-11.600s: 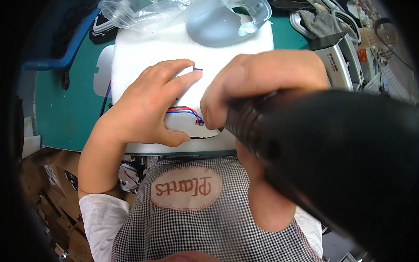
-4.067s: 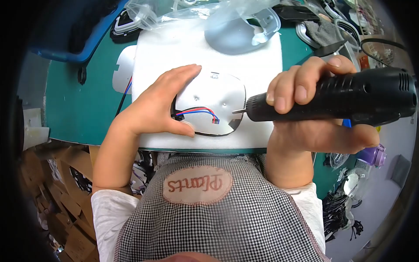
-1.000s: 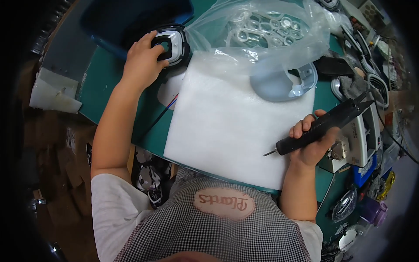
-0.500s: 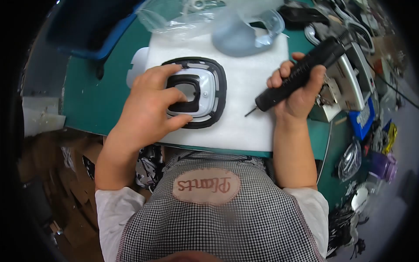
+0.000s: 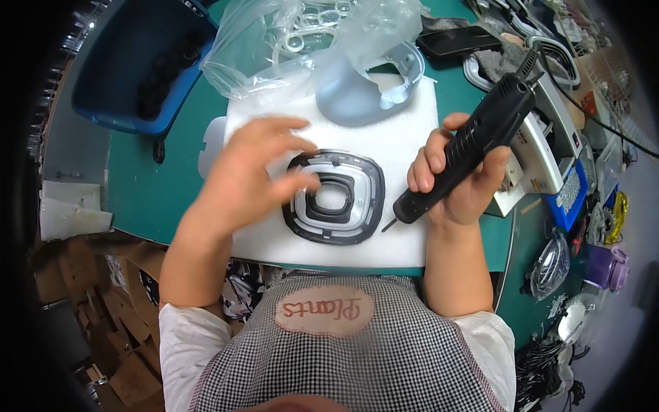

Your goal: The person fastens backing plates onto headlight housings using an electric screwdriver and places the assembled units into a box. The person then fits white trim rings onto headlight bezels by hand.

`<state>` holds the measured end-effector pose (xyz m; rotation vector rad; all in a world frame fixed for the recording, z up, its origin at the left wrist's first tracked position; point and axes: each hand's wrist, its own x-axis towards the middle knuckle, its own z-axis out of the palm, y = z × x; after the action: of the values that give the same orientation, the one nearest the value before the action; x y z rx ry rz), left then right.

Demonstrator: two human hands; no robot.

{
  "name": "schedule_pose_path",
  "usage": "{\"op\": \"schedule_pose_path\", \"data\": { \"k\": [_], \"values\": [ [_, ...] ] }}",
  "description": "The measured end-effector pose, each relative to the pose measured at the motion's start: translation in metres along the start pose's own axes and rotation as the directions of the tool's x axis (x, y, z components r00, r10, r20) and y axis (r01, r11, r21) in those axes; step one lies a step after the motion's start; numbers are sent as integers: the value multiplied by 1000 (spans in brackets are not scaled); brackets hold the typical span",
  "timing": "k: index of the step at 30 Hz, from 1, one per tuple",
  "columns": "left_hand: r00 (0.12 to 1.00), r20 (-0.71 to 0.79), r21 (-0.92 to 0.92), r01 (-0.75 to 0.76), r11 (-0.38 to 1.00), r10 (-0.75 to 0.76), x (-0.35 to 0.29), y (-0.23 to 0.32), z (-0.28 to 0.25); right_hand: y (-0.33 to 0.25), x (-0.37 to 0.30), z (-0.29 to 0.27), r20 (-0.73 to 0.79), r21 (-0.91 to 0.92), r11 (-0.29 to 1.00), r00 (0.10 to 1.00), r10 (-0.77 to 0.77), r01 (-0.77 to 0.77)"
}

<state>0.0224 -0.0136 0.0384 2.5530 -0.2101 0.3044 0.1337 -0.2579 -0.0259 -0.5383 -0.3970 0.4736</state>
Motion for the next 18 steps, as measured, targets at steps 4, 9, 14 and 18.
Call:
{"op": "schedule_pose_path", "data": {
  "k": [4,9,14,18],
  "values": [
    [943,-264,124,240,963,-201,58,-48,-17,4,2,3,-8,-63,998,1000,2,-2],
    [946,-213,313,303,900,-245,124,-126,8,4,5,6,-20,-118,993,1000,-5,3],
    [894,-67,492,415,765,-442,155,-137,22,3,6,-1,-13,-136,991,1000,-9,8],
    [853,-21,566,439,697,-521,161,-129,19,4,6,-4,-24,-111,994,999,-23,20]
  ]
}}
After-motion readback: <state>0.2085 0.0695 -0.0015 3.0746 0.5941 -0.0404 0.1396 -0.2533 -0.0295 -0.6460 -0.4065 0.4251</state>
